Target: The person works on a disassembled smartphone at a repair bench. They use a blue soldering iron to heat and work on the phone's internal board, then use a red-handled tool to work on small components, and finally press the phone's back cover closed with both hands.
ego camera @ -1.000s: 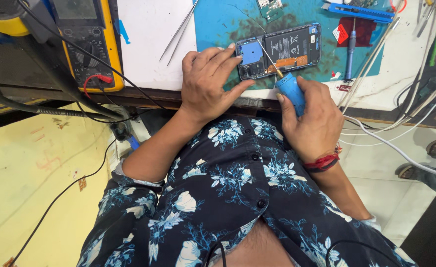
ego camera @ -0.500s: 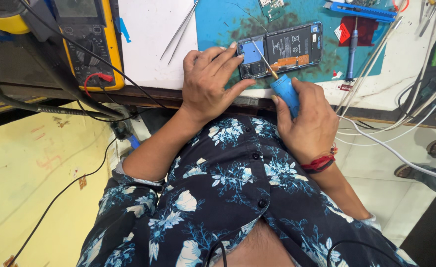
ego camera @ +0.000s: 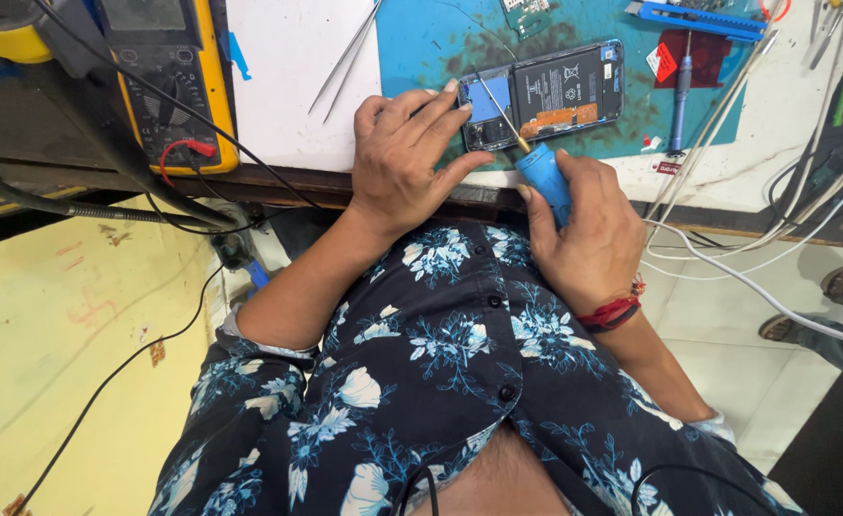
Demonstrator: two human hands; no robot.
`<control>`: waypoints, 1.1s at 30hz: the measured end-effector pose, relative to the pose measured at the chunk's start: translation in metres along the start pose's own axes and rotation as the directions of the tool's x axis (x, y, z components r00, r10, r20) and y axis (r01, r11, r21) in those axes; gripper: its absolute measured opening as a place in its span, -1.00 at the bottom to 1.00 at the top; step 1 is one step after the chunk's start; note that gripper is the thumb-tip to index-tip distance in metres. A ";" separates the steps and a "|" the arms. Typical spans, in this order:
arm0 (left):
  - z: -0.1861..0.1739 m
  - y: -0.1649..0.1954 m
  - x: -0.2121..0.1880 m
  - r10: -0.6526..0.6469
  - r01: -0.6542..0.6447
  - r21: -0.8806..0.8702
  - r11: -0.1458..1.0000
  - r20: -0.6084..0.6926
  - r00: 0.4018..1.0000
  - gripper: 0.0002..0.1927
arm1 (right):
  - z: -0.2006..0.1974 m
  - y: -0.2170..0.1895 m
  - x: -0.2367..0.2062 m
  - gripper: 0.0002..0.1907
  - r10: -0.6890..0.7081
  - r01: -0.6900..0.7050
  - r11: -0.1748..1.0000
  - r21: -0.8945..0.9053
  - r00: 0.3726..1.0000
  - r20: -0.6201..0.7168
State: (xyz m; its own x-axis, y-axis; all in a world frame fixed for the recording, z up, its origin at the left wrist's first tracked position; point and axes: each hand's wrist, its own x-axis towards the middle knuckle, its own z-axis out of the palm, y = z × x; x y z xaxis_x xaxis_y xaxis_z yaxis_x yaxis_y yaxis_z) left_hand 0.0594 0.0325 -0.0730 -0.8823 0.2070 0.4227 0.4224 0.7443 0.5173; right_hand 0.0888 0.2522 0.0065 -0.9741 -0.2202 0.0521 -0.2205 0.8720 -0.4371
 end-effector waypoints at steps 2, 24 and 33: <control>0.000 0.000 0.000 0.001 -0.001 -0.003 1.000 0.004 1.000 -0.46 | 0.002 0.000 -0.001 -0.57 -0.012 0.012 1.000 0.005 1.000 -0.008; 0.008 0.000 -0.014 -0.041 0.041 -0.031 0.999 0.003 0.999 -0.10 | 0.015 0.009 -0.013 -0.57 -0.061 0.062 0.997 0.041 0.998 -0.017; 0.011 0.000 -0.018 -0.024 0.024 -0.016 1.000 -0.002 1.000 0.02 | 0.017 0.013 -0.019 -0.57 -0.053 0.053 0.997 0.053 0.999 -0.006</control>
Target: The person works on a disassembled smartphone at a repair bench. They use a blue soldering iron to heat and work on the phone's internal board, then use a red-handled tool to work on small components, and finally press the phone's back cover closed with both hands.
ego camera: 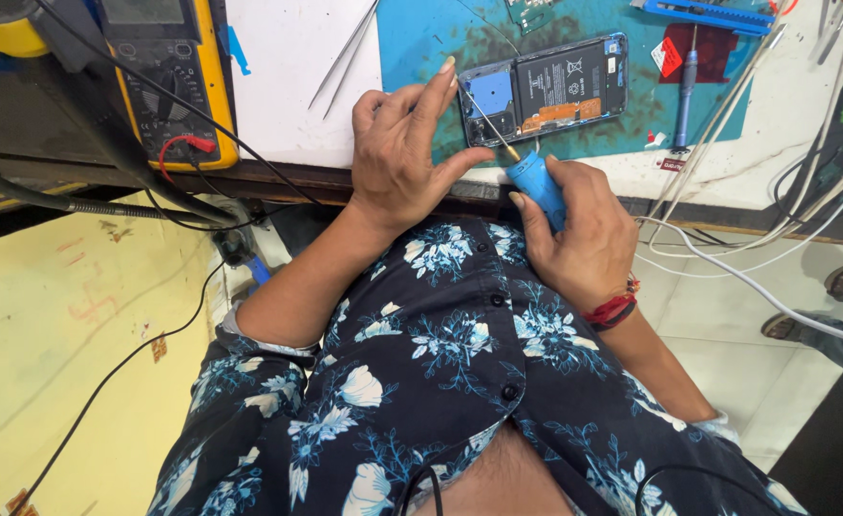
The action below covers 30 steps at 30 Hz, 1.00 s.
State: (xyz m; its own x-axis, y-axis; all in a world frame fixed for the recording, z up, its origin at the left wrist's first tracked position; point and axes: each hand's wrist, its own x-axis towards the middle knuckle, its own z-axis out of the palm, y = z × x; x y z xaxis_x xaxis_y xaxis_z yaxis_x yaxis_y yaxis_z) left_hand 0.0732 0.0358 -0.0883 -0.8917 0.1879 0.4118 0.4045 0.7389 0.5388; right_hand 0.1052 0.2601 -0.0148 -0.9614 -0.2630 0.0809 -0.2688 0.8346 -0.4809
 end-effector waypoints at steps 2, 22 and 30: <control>0.000 0.000 0.000 0.001 -0.001 0.000 1.000 0.000 1.000 0.03 | 0.000 0.001 -0.002 -0.57 -0.005 0.005 1.000 -0.003 1.000 0.000; 0.006 0.000 -0.007 -0.001 0.001 -0.006 1.000 0.000 1.000 0.12 | 0.001 0.009 -0.013 -0.56 -0.072 0.072 0.997 0.003 0.997 0.008; 0.011 0.000 -0.012 -0.016 0.016 -0.002 1.000 -0.001 1.000 0.14 | 0.003 0.009 -0.020 -0.56 -0.063 0.061 0.998 -0.027 0.997 -0.044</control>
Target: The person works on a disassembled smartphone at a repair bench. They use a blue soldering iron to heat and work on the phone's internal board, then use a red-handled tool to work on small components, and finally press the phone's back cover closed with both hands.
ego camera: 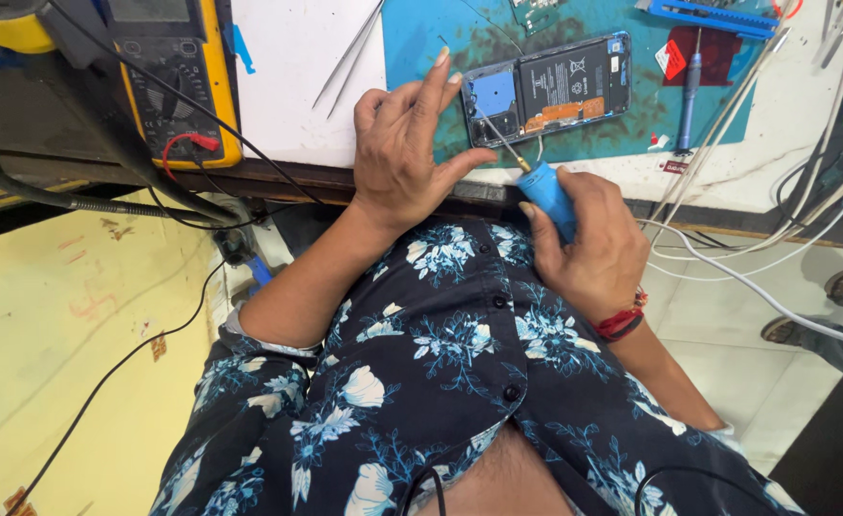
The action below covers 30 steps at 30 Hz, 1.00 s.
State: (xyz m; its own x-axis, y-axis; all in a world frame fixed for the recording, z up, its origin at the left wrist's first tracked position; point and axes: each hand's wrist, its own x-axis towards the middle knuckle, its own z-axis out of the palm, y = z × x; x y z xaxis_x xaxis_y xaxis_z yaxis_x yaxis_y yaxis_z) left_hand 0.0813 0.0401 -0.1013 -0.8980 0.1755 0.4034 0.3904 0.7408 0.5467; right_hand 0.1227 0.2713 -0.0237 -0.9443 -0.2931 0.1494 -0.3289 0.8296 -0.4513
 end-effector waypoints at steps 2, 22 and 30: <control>0.001 0.000 -0.002 -0.006 0.006 -0.004 1.000 0.002 1.000 0.15 | 0.000 0.001 -0.002 -0.56 0.030 -0.029 0.999 -0.026 0.999 0.013; 0.009 0.003 -0.009 0.005 -0.005 -0.001 1.000 0.015 1.000 0.10 | 0.006 0.011 -0.018 -0.57 0.045 -0.045 0.999 -0.003 0.999 0.025; 0.009 0.004 -0.009 0.007 -0.007 -0.015 1.000 0.032 0.999 0.11 | 0.002 0.012 -0.015 -0.61 0.105 -0.107 0.992 0.060 0.994 0.041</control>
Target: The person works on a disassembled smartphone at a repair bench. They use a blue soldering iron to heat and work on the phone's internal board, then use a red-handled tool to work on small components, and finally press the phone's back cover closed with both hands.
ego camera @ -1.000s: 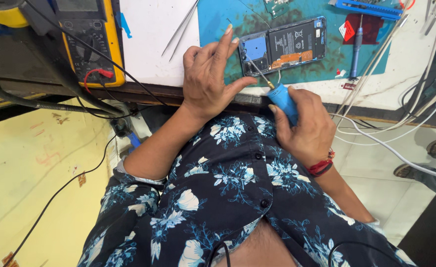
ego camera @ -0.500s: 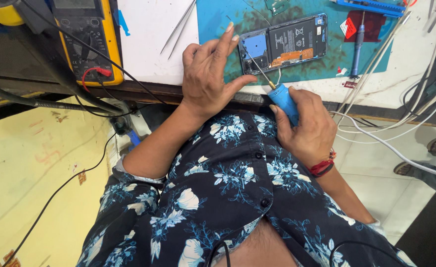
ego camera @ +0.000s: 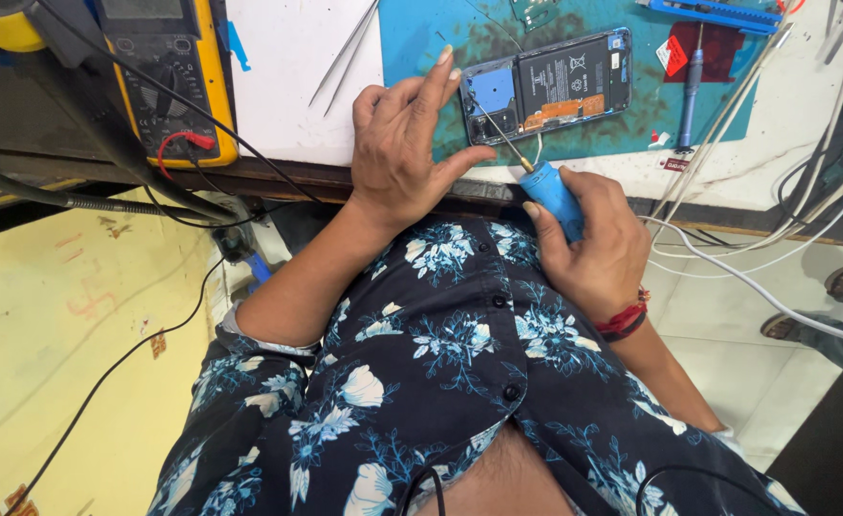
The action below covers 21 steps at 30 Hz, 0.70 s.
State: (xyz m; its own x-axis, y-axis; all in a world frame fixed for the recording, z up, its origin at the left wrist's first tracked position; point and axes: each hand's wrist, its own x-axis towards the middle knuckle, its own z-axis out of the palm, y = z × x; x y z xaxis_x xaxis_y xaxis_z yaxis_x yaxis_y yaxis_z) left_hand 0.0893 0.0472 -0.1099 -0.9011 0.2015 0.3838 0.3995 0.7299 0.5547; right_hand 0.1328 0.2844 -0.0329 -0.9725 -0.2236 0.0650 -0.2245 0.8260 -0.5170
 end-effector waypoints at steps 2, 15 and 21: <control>0.000 0.001 0.000 -0.007 0.007 0.000 1.000 -0.002 1.000 0.11 | -0.001 0.000 0.001 -0.62 0.023 -0.023 0.999 0.035 1.000 0.003; -0.015 -0.011 0.016 0.061 -0.046 -0.112 0.993 0.134 0.989 0.15 | -0.023 0.022 0.028 -0.57 -0.126 0.130 0.990 -0.057 0.990 0.069; -0.021 -0.018 0.025 0.087 -0.065 -0.142 0.988 0.156 0.984 0.14 | -0.029 0.020 0.036 -0.58 -0.152 0.160 0.984 -0.083 0.985 0.086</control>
State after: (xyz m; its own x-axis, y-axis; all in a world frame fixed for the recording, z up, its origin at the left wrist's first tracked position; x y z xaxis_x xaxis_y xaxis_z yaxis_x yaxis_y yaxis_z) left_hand 0.0636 0.0255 -0.0948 -0.8780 0.3640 0.3107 0.4771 0.6149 0.6279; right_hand 0.0916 0.3076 -0.0156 -0.9179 -0.3906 0.0694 -0.3812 0.8197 -0.4275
